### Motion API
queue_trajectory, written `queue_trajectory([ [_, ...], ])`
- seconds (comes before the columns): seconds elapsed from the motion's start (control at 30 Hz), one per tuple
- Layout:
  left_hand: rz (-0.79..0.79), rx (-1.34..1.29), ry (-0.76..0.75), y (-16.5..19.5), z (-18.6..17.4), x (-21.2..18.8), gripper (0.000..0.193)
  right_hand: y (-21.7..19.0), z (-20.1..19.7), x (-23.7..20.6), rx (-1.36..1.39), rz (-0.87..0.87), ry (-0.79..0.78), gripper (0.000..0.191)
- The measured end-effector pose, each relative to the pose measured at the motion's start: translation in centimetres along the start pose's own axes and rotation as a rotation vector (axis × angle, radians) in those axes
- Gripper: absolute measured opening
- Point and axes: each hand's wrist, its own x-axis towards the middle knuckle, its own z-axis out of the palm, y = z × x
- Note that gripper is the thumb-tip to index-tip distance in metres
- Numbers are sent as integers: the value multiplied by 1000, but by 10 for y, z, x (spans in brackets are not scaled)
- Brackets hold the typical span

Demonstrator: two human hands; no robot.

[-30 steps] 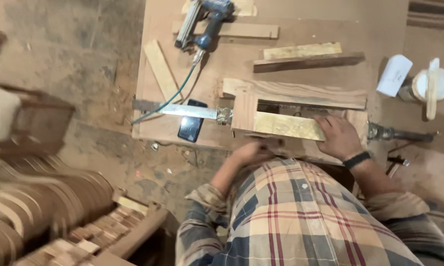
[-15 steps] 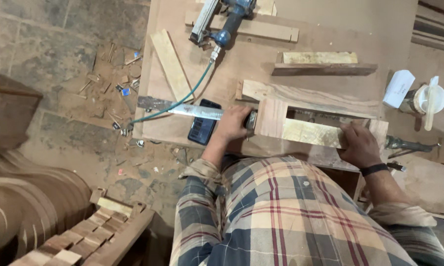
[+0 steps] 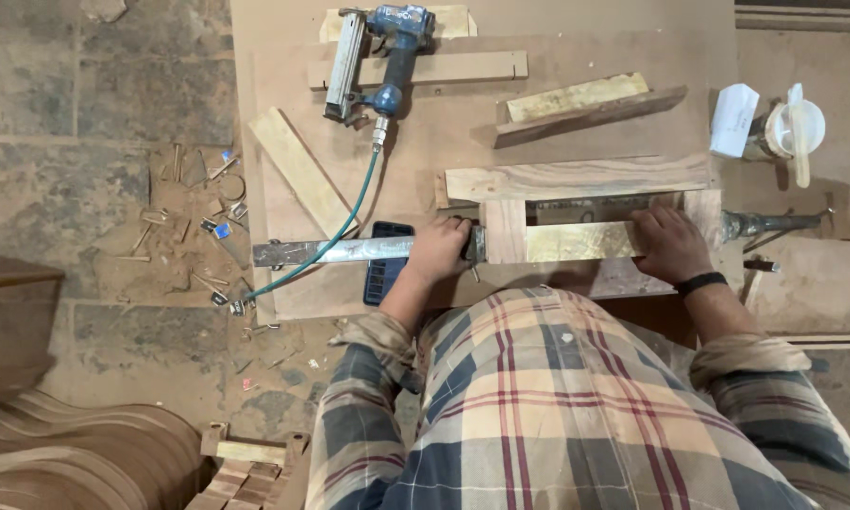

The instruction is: The person assembles small wooden pieces into a rectangular frame. They apply glue to the joints, align the pieces, and use a hammer to tap them into place. A nail gun is used to fasten the joints, and the completed frame is placed on a nearby stack of similar frames.

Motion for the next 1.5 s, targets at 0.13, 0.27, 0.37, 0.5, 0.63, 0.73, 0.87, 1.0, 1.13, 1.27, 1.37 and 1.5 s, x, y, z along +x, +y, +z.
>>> queue_trajectory([
  [0.13, -52, 58, -77, 7, 2, 7, 60, -6, -8, 5, -36, 3, -17, 73],
  [0.27, -83, 53, -68, 13, -7, 11, 64, -19, -16, 18, -13, -123, -40, 93],
  [0.37, -112, 128, 76, 33, -9, 2, 66, -25, -19, 28, 47, -187, -151, 94],
  [0.5, -304, 119, 638, 90, 17, -43, 52, -23, -19, 33, 73, -197, -199, 89],
  [0.63, -758, -40, 460, 113, 67, -50, 37, -15, -14, 31, 131, -267, -104, 86],
  [0.73, -807, 45, 437, 107, 96, -36, 35, -9, -7, 28, 9, -288, -134, 88],
  [0.87, -782, 191, 346, 101, 99, -38, 18, -3, 2, 26, 62, -260, -142, 81],
  [1.0, -903, 36, 424, 104, 92, -53, 26, -1, 7, 25, 18, -314, -56, 85],
  [1.13, -816, -65, 691, 107, 85, -51, 21, -2, 7, 25, -7, -281, -99, 87],
  [1.27, -784, -158, 917, 108, 82, -41, 19, -6, 6, 24, -8, -260, -100, 82],
  [1.37, -808, -218, 961, 109, 82, -33, 20, -8, 4, 23, 8, -273, -81, 79],
  [1.5, -1006, -1096, 978, 107, 85, -20, 20, -9, 3, 24, -4, -294, -59, 82],
])
